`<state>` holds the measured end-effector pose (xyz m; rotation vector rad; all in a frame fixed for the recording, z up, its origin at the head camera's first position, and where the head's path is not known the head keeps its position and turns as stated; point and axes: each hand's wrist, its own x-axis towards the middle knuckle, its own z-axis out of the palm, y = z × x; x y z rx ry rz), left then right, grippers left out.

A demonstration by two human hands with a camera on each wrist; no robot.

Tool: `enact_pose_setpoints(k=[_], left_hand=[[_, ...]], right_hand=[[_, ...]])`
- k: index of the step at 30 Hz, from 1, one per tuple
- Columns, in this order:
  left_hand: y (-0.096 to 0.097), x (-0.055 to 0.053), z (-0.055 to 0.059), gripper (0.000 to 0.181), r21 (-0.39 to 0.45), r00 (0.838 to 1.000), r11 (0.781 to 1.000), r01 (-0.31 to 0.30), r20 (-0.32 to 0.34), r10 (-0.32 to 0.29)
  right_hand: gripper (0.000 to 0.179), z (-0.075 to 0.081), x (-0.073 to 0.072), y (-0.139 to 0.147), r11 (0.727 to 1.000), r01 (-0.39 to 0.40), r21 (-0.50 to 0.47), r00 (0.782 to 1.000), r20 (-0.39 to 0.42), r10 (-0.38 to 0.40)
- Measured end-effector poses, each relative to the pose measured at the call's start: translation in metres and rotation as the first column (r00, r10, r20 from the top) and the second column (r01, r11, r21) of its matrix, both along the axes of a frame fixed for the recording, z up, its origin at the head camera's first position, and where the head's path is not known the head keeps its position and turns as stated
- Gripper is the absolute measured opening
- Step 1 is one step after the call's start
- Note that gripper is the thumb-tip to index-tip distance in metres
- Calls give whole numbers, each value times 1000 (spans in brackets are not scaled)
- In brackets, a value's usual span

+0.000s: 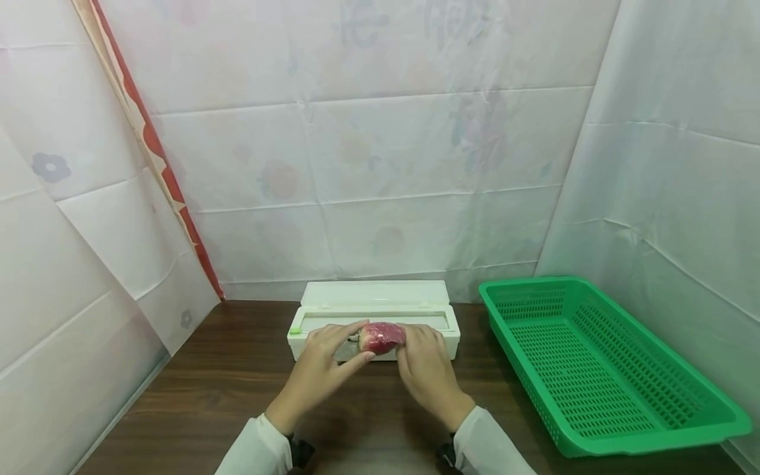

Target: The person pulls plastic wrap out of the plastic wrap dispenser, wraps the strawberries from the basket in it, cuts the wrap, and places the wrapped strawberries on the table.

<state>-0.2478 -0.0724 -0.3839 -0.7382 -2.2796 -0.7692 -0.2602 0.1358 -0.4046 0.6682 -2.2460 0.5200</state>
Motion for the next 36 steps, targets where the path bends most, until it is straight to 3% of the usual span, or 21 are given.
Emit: enact_pose_setpoints(k=[12,20,24,30,36], left_hand=[[2,-1,-2,51,61,999,997,-53,5,53],[1,-2,-2,51,79,999,996,-35,-1,35],[-1,-1,0,51,55,999,998,-31,20,30],[-3,-1,3,50,21,1000,999,-25,5,25],[-2,0,3,51,7,1000,1000,-13,-14,13]], right_hand=[[21,1,2,0,994,32,104,999,21,-34],[18,3,6,-1,996,-41,74,995,89,34],[11,4,6,2,993,-49,107,997,62,42],[21,6,1,6,982,-2,191,1000,-10,4],[19,6,0,3,992,0,123,999,-49,6]])
